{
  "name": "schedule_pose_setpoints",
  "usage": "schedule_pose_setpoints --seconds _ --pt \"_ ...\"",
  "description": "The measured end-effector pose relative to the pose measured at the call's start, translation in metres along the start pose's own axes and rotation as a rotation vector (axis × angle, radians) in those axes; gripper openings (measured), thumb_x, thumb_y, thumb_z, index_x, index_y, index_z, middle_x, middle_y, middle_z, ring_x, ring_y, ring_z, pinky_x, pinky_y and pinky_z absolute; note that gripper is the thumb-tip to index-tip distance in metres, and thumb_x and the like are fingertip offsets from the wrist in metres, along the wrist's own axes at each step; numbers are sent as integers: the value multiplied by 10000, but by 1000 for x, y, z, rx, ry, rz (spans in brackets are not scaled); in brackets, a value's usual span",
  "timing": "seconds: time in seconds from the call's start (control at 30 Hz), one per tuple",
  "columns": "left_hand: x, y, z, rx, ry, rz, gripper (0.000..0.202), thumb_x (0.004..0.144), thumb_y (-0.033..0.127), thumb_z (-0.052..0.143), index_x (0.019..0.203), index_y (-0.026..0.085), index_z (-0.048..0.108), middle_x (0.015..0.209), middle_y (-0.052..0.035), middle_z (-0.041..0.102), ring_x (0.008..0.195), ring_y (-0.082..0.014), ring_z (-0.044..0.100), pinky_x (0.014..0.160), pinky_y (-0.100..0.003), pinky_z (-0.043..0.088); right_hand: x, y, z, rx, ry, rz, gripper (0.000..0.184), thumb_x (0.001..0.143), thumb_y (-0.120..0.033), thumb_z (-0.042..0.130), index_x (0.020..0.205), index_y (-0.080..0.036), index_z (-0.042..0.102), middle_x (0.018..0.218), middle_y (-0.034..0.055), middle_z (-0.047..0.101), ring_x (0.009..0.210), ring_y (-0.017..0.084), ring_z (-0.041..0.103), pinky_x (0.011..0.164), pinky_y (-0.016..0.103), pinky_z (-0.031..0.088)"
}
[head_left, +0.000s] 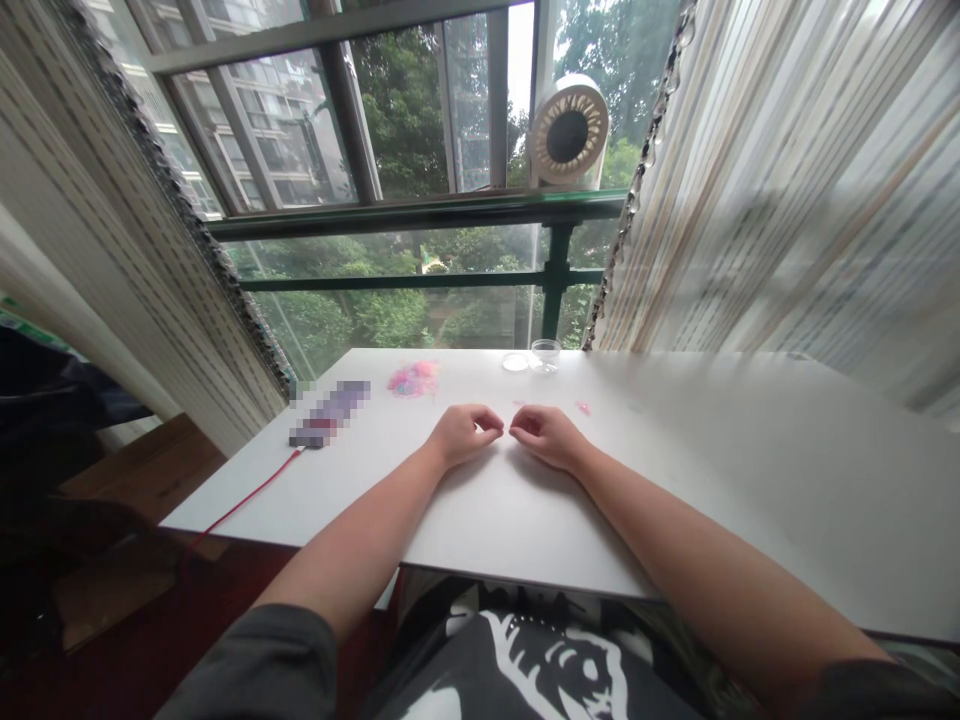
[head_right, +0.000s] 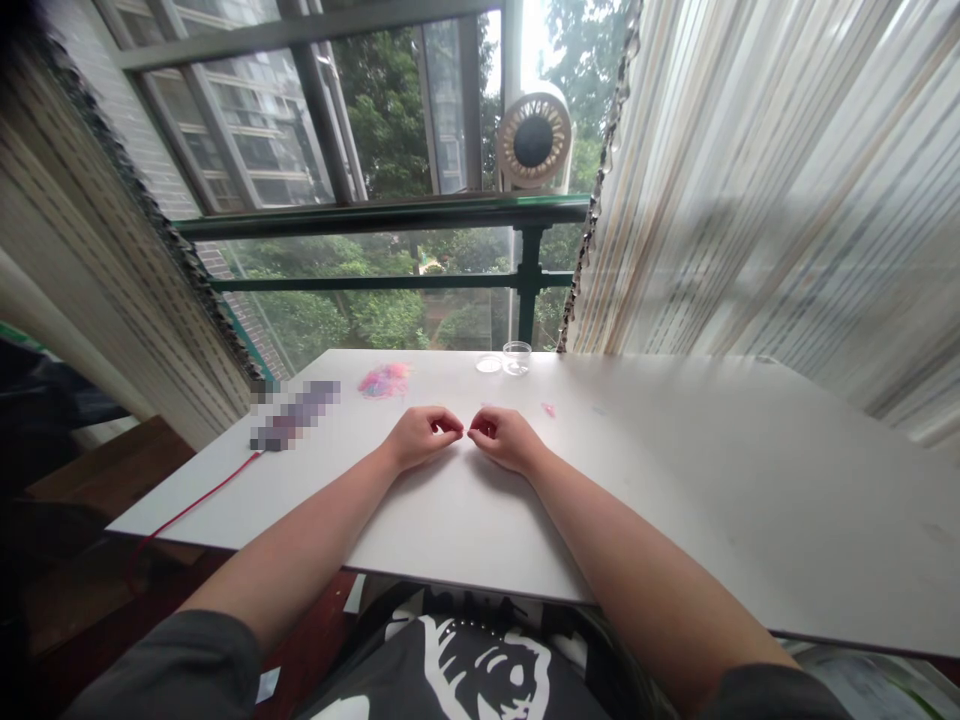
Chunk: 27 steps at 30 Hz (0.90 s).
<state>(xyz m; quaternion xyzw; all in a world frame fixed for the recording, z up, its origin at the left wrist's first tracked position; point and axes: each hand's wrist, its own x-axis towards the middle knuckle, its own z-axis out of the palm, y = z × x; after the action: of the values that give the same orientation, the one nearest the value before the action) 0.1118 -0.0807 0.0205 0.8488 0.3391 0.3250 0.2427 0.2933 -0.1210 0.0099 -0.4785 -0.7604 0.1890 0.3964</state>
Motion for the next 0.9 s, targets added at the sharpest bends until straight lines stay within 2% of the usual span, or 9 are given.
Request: schedule_pose_setpoints --seconds 0.17,0.4,0.6,0.77,0.9 --pt "0 -1 1 -2 3 -6 131 676 238 566 747 178 658 730 -7 666 667 -116 594 624 -227 434 2 4 -4 -76 10 17 128 696 -253 524 704 -158 609 572 -13 545 516 86 438 502 202 334" --pt "2 -5 -2 -18 31 -77 150 666 275 571 741 165 641 745 -21 663 664 -117 591 620 -225 450 6 27 -16 -357 124 275 160 697 -294 536 711 -195 661 687 21 639 600 125 518 584 237 353" --pt "2 -6 -3 -25 24 -99 167 667 303 566 741 171 636 747 -23 656 669 -123 583 599 -221 449 15 30 -9 -531 135 338 193 721 -309 514 735 -213 682 769 47 654 703 162 536 600 258 325" --pt "2 -6 -3 -32 27 -111 179 658 311 570 742 168 639 748 -29 654 670 -129 580 588 -224 448 15 31 -9 -527 155 361 203 718 -324 522 787 -208 675 766 48 644 712 164 537 644 270 335" --pt "2 -8 -3 -27 23 -109 178 662 305 564 747 167 638 741 -26 652 658 -124 576 587 -222 447 11 36 -14 -450 162 360 211 710 -272 519 854 -199 655 699 25 627 651 139 529 640 258 346"
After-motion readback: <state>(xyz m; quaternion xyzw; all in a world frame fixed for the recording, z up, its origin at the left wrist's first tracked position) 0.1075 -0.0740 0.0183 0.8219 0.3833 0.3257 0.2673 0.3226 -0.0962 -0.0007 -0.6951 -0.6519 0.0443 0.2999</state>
